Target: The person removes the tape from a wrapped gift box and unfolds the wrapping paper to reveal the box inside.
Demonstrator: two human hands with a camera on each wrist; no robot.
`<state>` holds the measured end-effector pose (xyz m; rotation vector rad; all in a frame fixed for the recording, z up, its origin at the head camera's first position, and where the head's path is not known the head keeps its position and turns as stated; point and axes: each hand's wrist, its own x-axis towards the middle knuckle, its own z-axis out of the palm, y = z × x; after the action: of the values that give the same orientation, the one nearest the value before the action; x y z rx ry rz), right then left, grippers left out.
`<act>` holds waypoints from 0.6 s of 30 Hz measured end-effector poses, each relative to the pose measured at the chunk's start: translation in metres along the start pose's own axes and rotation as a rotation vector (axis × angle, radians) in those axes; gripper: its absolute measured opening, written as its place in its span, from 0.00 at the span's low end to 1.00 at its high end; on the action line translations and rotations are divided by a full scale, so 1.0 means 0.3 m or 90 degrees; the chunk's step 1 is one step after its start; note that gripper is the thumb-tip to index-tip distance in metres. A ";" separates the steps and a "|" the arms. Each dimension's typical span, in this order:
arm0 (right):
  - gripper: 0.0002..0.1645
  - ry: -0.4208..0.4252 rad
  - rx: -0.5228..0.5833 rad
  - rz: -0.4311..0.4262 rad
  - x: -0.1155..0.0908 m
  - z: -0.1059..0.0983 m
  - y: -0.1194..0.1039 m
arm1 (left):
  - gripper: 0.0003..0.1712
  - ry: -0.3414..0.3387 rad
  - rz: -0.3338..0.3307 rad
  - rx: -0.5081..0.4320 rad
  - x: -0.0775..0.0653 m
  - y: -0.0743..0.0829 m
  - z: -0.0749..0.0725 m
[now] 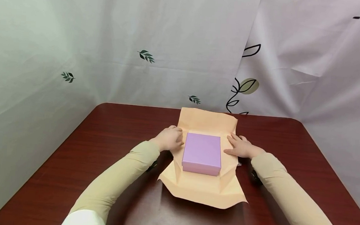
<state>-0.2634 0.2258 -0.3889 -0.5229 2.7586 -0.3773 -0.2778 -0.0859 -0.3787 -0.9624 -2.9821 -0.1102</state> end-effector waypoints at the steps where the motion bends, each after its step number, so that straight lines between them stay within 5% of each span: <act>1: 0.47 -0.002 0.001 0.004 0.002 -0.001 -0.001 | 0.20 -0.025 -0.013 0.000 -0.001 -0.002 0.002; 7: 0.59 -0.043 0.008 0.026 0.005 -0.005 0.000 | 0.53 -0.164 -0.055 -0.010 -0.026 -0.006 0.001; 13: 0.73 -0.100 -0.011 0.028 -0.002 -0.012 -0.009 | 0.64 -0.264 -0.050 0.004 -0.055 -0.005 -0.009; 18: 0.75 -0.118 -0.059 0.030 -0.006 -0.011 -0.021 | 0.70 -0.297 -0.052 0.008 -0.065 -0.005 -0.003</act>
<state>-0.2608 0.2213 -0.3835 -0.4887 2.6131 -0.1811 -0.2628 -0.0986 -0.3786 -0.9818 -3.4368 0.1575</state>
